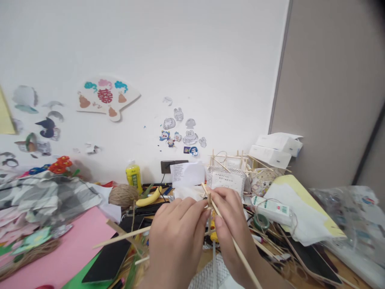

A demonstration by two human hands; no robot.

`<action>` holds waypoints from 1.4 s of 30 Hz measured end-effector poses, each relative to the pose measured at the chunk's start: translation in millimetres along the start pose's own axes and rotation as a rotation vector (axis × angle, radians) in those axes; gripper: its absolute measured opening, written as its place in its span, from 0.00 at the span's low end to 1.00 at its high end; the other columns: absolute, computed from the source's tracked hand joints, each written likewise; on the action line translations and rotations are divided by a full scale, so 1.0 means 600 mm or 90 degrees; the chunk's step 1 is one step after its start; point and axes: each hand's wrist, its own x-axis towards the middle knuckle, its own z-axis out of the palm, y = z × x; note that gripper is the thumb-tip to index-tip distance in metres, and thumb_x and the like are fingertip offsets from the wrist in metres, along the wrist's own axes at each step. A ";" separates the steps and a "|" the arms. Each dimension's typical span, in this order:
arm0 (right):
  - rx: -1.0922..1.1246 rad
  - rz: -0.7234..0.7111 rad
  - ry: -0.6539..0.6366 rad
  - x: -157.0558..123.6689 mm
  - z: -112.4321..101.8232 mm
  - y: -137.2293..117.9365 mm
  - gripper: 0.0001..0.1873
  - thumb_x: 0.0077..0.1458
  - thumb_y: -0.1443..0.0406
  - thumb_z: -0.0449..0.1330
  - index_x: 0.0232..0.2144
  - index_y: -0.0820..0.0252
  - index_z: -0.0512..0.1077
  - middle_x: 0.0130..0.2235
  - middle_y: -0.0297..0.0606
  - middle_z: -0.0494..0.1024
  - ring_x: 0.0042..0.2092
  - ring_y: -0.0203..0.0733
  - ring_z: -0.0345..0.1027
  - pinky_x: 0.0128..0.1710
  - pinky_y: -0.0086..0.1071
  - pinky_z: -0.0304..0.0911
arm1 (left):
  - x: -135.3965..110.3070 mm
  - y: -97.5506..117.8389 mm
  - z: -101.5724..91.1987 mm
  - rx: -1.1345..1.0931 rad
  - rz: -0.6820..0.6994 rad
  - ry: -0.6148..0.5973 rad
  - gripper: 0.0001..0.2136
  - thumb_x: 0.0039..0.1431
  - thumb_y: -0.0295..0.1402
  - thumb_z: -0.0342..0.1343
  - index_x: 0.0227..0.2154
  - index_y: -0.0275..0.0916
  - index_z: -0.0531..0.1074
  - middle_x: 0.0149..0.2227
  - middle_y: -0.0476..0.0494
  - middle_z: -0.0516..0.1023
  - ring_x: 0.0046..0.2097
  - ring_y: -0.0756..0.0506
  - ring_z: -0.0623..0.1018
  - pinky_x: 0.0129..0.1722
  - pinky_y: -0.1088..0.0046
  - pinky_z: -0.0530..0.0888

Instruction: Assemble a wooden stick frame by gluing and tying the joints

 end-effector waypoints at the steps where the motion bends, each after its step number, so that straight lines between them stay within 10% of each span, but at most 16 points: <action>1: -0.001 0.003 -0.006 0.000 0.000 0.001 0.22 0.59 0.68 0.42 0.56 0.58 0.58 0.44 0.43 0.63 0.47 0.48 0.58 0.45 0.44 0.58 | 0.000 0.000 0.001 -0.001 0.001 0.007 0.05 0.59 0.29 0.49 0.34 0.40 0.70 0.28 0.48 0.76 0.29 0.46 0.73 0.28 0.69 0.64; 42: -0.125 -0.086 0.064 0.005 0.007 0.008 0.22 0.53 0.73 0.46 0.51 0.62 0.62 0.43 0.45 0.68 0.44 0.47 0.61 0.41 0.42 0.62 | 0.006 0.002 0.002 0.072 0.041 0.063 0.09 0.61 0.27 0.45 0.33 0.37 0.71 0.27 0.45 0.77 0.27 0.44 0.75 0.25 0.67 0.66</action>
